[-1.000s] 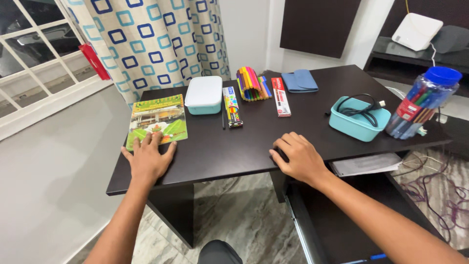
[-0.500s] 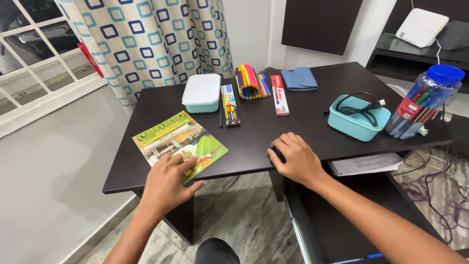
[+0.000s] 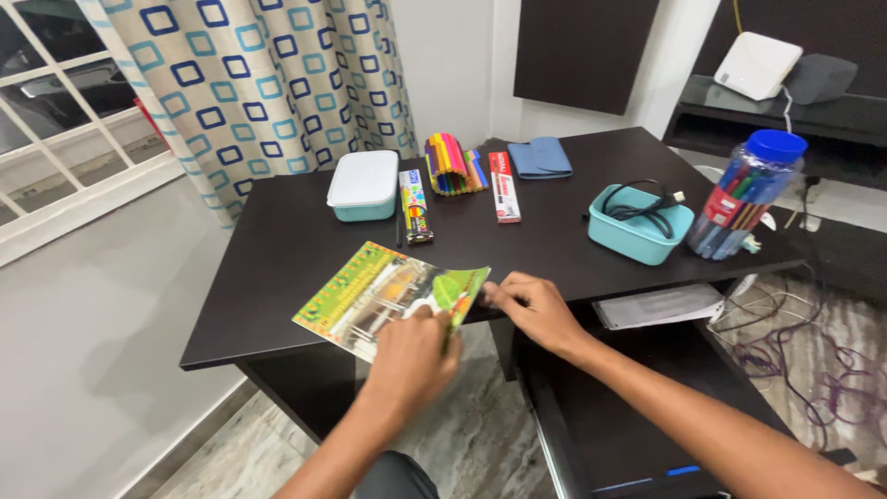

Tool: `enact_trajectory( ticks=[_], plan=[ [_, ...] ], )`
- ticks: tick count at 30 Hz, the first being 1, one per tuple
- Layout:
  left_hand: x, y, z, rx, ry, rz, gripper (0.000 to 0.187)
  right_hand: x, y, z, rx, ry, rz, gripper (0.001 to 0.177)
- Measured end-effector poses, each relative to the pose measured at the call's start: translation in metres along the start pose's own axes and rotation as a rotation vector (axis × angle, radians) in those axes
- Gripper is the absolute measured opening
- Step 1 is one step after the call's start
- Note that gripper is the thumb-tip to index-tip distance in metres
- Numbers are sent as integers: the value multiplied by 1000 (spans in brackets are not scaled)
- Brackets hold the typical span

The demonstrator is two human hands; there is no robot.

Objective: The person organizes stationery items on a desk by placing them into a drawer. They handle a notebook, a book, colored markers, a plastic container, a pen, a pencil box, a small container with cables, a blue pouch, and a jar of pens, placing each into the drawer.

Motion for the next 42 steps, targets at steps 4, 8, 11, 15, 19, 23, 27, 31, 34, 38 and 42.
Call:
enact_trajectory(
  ticks=[4, 8, 11, 15, 19, 23, 27, 31, 34, 38, 42],
  plan=[
    [41, -6, 14, 60, 107, 21, 28, 7, 8, -1, -156, -176, 486, 45],
    [66, -11, 16, -62, 177, 71, 35, 9, 39, -7, -166, -657, 688, 25],
    [63, -18, 18, -66, 203, 101, 36, 21, 61, -21, -168, -811, 655, 25],
    [25, -37, 22, 261, 93, 152, 32, 45, 96, -57, -148, -878, 745, 31],
    [-23, -64, 27, 284, -109, 189, 30, 82, 136, -97, -117, -875, 780, 36],
    [-44, -72, 33, 278, -8, 147, 21, 124, 172, -136, -56, -839, 860, 35],
    [-45, -73, 35, 230, -1, 105, 19, 164, 206, -164, 11, -804, 898, 34],
    [-45, -76, 37, 161, 15, 56, 18, 190, 221, -178, 203, -812, 916, 33],
    [-44, -76, 36, 148, 25, 45, 18, 192, 217, -177, 328, -867, 843, 33],
    [-43, -77, 37, 143, 8, 33, 19, 184, 186, -166, 437, -886, 730, 35],
    [-42, -76, 35, 118, 3, -6, 20, 193, 149, -155, 477, -1001, 676, 37]
  ],
)
Point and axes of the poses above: each hand's wrist, its own y-axis away from the middle knuckle, its own z-axis out of the palm, x = y × z, the point moved 2 cm from there along -y, towards the middle knuckle, and after that the axes turned 1 degree about z, right-handed, at the moved point
